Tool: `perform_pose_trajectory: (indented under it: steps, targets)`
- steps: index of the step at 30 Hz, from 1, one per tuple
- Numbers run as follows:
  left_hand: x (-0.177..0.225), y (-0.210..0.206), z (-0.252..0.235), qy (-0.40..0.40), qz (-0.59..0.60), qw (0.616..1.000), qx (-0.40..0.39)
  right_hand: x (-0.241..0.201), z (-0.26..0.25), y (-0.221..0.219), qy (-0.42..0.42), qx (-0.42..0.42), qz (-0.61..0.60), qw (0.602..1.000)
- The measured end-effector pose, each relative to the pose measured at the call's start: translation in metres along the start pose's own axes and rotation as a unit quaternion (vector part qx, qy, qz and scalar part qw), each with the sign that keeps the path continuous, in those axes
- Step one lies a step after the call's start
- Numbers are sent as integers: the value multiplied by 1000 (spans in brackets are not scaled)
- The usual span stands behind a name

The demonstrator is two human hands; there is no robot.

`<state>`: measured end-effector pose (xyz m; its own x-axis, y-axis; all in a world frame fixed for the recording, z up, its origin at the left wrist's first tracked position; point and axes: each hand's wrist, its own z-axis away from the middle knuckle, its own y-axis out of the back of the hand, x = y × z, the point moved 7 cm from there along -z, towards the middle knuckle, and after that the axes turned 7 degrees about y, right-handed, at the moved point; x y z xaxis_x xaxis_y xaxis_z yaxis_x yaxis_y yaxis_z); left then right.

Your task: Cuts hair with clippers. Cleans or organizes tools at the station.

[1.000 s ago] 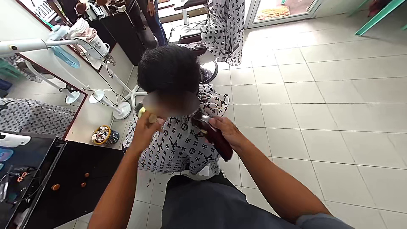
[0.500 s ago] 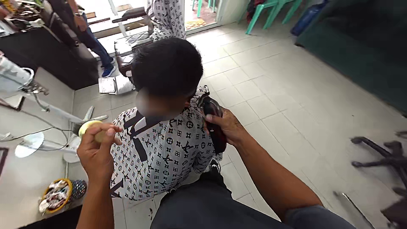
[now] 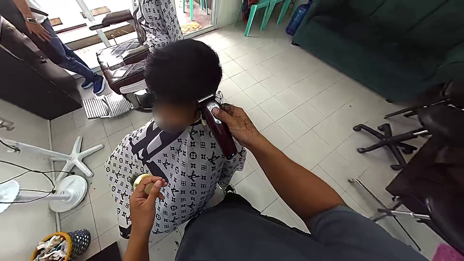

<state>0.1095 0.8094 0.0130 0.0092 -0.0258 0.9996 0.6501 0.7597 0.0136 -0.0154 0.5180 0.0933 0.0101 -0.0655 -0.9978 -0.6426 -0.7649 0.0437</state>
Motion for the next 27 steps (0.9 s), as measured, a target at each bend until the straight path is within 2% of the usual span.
perform_pose_trajectory:
  steps: [4, 7, 12, 16, 19, 25, 27]
  targets:
    - [-10, -1, 8, 19, 5, 1000, 9, 3, -7, 1, -35, -28, 7, 999]
    - [-19, -3, 12, 39, 9, 999, 6, -7, -6, -1, -2, -9, -21, 1000]
    - [-29, -3, 19, 61, 12, 998, 5, 3, -5, -4, -46, -15, 45, 998]
    - [-32, -4, 22, 74, 7, 997, -3, -4, -4, -14, 0, 8, 25, 1000]
    - [-32, -2, 25, 75, 11, 997, -8, 3, -4, -18, -28, -2, 64, 998]
    - [-41, 0, 32, 91, 7, 996, -10, -5, -2, -27, -2, 20, -22, 1000]
    - [-41, 2, 34, 89, 8, 996, -13, 0, -2, -27, -27, 14, -13, 999]
